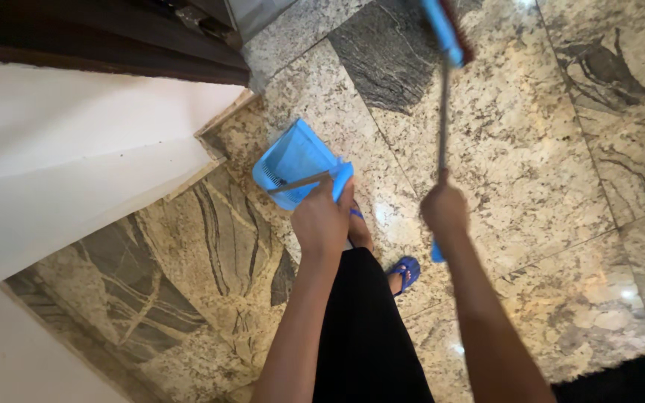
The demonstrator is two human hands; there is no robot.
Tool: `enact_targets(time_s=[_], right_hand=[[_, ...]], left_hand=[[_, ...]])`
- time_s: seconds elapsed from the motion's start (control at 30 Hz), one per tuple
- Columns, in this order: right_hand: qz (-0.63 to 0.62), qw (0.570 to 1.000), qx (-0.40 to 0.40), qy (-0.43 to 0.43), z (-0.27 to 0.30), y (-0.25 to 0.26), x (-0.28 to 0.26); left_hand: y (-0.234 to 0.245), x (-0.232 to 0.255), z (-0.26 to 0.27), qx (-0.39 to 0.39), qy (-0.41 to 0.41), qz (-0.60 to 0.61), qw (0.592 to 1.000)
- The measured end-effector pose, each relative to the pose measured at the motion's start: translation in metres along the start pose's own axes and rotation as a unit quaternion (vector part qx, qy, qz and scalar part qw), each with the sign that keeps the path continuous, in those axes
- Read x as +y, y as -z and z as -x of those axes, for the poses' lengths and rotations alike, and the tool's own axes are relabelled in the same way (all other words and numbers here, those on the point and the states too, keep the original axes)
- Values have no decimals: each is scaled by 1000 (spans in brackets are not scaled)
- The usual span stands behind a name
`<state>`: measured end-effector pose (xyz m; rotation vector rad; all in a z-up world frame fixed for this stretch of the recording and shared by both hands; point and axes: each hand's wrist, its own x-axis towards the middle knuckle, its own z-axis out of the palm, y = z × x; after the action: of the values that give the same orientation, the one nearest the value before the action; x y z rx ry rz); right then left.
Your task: The person sweeps the tiled floor using a broom and a dustpan, moving an office chair and a cardboard box to reach different spots.
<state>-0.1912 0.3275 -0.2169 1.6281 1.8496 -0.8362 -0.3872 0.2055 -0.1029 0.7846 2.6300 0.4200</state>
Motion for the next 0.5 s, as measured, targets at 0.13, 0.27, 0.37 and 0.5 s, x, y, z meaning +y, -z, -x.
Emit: enact_targets(time_s=[0.13, 0.27, 0.37, 0.5], right_hand=[[15, 990, -142, -17, 49, -89, -6], [-2, 984, -153, 95, 163, -109, 3], [-50, 979, -170, 102, 224, -78, 9], [-75, 985, -114, 110, 220, -26, 2]], left_hand=[[-13, -4, -7, 28, 10, 31, 999], [-21, 1, -14, -8, 23, 47, 999], [-18, 5, -19, -7, 24, 54, 998], [-5, 0, -21, -34, 39, 34, 998]])
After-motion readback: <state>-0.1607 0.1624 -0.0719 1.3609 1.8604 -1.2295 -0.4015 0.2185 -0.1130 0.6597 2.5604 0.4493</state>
